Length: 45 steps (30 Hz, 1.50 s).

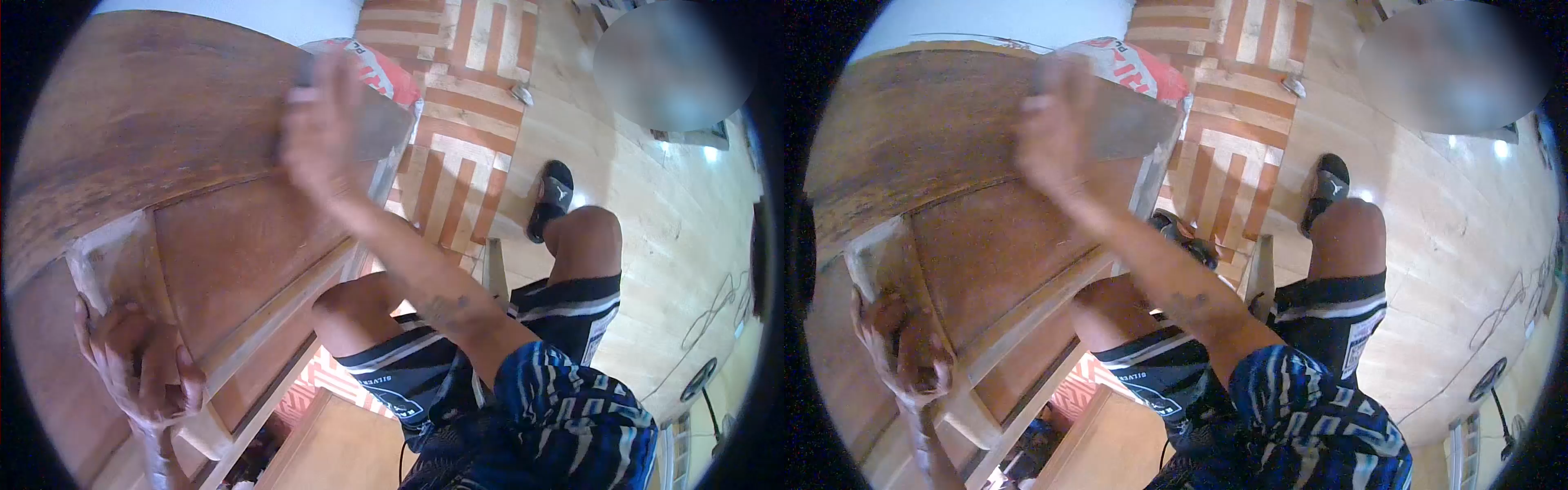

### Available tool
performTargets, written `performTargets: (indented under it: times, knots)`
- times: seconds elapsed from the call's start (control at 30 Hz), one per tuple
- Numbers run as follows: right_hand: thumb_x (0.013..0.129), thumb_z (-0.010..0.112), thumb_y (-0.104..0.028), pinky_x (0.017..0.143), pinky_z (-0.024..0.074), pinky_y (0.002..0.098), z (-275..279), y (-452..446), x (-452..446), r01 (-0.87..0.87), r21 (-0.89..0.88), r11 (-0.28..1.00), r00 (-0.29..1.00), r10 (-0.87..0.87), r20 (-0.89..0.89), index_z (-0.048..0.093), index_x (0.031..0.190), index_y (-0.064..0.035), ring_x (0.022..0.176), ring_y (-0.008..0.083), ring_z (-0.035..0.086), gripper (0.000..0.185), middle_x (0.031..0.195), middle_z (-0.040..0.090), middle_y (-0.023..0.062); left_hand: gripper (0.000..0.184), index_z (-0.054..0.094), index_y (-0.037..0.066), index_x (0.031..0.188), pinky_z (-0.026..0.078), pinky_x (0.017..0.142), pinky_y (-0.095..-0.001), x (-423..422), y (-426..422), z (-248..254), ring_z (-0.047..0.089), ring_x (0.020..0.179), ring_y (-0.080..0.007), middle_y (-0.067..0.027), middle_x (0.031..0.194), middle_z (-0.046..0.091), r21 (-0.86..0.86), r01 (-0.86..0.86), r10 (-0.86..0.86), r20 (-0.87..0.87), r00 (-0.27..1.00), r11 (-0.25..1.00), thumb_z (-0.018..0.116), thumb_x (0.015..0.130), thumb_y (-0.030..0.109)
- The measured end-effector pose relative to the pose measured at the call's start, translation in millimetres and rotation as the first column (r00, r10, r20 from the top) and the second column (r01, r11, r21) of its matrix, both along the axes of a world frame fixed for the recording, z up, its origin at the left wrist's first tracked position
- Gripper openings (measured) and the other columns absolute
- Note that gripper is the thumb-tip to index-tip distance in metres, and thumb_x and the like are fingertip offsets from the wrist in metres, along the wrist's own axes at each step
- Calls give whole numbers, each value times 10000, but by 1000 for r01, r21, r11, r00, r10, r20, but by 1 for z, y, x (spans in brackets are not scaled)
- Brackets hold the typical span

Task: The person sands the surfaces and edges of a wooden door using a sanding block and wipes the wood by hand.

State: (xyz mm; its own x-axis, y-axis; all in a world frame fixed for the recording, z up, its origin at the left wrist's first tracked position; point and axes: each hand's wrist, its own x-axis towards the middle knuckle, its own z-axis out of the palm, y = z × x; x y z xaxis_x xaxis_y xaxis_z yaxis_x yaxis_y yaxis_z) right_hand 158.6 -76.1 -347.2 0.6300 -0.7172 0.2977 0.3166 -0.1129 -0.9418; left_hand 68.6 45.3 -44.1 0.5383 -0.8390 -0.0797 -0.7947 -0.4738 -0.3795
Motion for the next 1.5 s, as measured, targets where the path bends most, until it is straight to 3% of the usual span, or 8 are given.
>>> performTargets:
  times: [0.2,0.43,0.6,0.7,0.8,1.03,1.3,1.5]
  knots:
    - [967,471,-148,1156,278,440,-65,-30,9,20,358,933,924,120,-364,322,1478,42,1362,415,361,564,1458,392,274,171,658,79,851,343,1082,-607,-6,-10,1,599,993,-319,-110,956,589,4,-42,42,-26,999,999,616,695,134]
    - [1003,446,-183,1101,358,447,187,9,3,-114,-173,978,933,165,321,376,1454,15,1309,364,406,497,1427,394,231,200,675,80,859,345,1083,-610,-4,-9,4,607,963,-316,-100,929,588,-7,-7,7,-30,1000,1000,624,673,133]
    - [1009,453,-219,1124,348,470,40,-2,1,95,-337,937,994,-106,-14,365,1468,16,1380,402,362,523,1531,324,230,193,671,84,843,338,1082,-633,-2,-3,1,607,956,-319,-95,924,589,-17,-34,33,-36,999,999,632,661,137]
    - [1026,380,-271,1209,185,442,-78,-10,-4,45,362,931,913,109,-393,373,1469,28,1461,375,243,534,1521,370,230,161,649,64,834,318,1086,-627,-6,1,6,596,1000,-341,-119,957,597,8,-49,49,-55,997,999,613,711,164]
    - [1011,402,-249,1207,184,430,-108,-7,7,86,320,943,887,74,-457,383,1462,33,1460,372,248,531,1519,373,231,155,638,54,828,318,1082,-613,-6,-1,4,589,1012,-352,-130,972,597,8,-46,47,-67,997,999,604,730,170]
    - [1016,386,-216,1174,254,428,180,12,5,-55,-120,991,940,92,328,367,1471,28,1403,386,338,516,1512,358,250,173,666,81,795,345,1080,-621,-8,6,3,596,961,-314,-94,936,577,12,-89,89,15,996,996,638,641,154]
    - [1027,372,-180,1163,271,423,-65,-19,-3,21,220,975,930,62,-363,340,1483,24,1390,412,346,501,1495,345,281,133,660,82,776,359,1077,-625,-4,-6,1,604,947,-306,-86,912,581,-10,-72,72,3,997,997,623,682,169]
    - [797,630,-118,1019,413,556,148,8,-4,29,-55,998,974,-16,227,527,1262,-6,1218,463,482,489,1390,381,345,129,659,85,777,362,1077,-609,-8,-7,3,606,973,-311,-94,927,591,-18,-87,87,1,996,996,664,655,125]
